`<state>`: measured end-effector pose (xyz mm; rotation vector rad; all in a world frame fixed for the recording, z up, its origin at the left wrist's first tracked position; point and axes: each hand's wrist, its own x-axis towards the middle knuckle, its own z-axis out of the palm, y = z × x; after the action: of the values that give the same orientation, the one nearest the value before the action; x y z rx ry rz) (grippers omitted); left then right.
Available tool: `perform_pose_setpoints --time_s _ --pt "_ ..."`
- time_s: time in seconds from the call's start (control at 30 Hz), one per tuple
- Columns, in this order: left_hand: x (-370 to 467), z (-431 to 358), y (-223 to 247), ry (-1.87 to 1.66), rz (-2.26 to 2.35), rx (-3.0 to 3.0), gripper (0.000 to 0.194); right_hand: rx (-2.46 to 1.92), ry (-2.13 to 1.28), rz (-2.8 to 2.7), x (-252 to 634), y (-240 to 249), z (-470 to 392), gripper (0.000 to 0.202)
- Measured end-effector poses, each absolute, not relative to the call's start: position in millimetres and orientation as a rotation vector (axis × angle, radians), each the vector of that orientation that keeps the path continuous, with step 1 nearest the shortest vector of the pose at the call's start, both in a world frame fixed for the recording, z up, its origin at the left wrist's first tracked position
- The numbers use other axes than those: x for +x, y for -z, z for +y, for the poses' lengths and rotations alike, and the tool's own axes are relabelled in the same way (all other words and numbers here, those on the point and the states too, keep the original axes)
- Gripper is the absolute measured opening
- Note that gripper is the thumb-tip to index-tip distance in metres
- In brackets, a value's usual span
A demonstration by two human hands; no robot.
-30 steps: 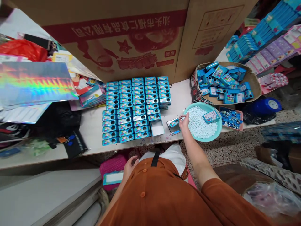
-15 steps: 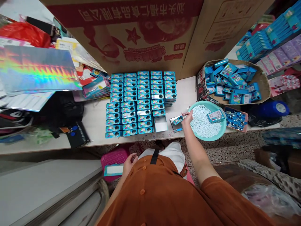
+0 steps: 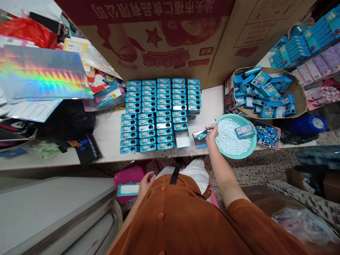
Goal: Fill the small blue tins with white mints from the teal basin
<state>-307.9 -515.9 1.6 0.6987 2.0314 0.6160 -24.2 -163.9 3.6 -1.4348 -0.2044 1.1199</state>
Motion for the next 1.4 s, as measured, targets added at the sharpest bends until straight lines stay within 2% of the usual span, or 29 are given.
perform_pose_setpoints --time_s 0.7,1.13,1.4 --pt "-310 -515 -6 -0.615 2.044 0.695 0.053 -1.505 -1.037 -0.351 -29 2 -170 0.048" --pt "-307 -510 -11 -0.580 2.064 0.716 0.048 -1.430 -1.059 -0.300 -33 1 -171 0.041" --pt "-293 -496 -23 -0.632 2.048 0.799 0.045 -1.569 -0.916 -0.520 -12 1 -176 0.047"
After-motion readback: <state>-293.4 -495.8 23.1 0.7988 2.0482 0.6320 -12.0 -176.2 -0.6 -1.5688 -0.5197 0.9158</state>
